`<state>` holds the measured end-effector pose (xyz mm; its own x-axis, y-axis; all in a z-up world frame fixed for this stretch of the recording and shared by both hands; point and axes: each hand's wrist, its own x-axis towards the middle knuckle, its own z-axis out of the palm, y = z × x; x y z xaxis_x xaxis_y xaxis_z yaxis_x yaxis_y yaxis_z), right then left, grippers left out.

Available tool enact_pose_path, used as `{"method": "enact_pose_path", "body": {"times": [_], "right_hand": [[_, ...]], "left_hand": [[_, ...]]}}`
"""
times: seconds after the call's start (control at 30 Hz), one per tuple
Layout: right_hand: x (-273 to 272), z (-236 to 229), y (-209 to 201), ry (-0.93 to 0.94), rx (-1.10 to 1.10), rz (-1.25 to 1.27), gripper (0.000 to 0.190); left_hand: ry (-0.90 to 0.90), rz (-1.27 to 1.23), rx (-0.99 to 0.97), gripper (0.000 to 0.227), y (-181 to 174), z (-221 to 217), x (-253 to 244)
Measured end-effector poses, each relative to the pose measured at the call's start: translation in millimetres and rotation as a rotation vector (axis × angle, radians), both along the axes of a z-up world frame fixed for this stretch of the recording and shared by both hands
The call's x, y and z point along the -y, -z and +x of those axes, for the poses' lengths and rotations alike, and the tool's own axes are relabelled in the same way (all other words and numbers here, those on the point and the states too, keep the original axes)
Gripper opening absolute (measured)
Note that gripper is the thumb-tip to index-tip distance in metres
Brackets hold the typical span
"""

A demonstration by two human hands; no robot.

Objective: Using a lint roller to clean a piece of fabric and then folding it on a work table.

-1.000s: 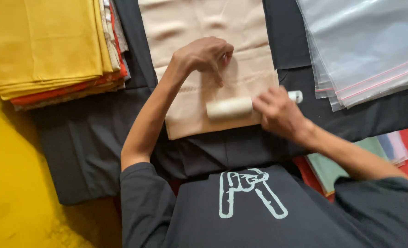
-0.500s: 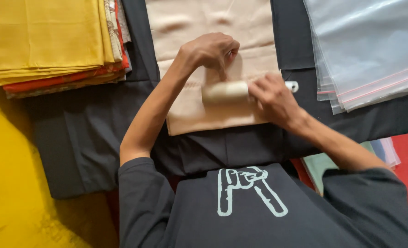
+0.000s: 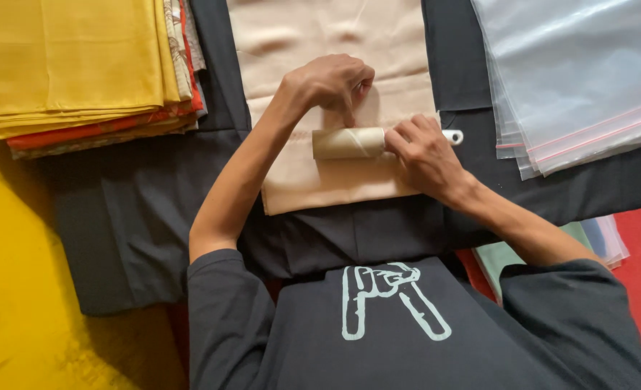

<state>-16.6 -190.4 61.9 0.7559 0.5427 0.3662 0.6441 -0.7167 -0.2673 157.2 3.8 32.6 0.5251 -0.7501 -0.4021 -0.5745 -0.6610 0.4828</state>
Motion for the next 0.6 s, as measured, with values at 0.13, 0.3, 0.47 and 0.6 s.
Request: {"method": "enact_pose_path", "body": {"times": [0.13,0.3,0.47,0.6], "right_hand": [[0,-32,-9,-0.061,-0.095,0.036,0.012],[9,-54,-9,-0.105,-0.172,0.062,0.031],[8,-5,-1,-0.062,-0.058,0.031,0.022],[6,5,6,-0.005,-0.027,-0.028,0.011]], "left_hand": [[0.016,-0.019,0.004,0.059,-3,-2,-1],[-0.037,0.028,-0.039,0.06,-2,-2,1],[-0.008,0.026,-0.026,0.064,0,-1,0],[-0.001,-0.023,0.001,0.05,-3,-2,-3]]}}
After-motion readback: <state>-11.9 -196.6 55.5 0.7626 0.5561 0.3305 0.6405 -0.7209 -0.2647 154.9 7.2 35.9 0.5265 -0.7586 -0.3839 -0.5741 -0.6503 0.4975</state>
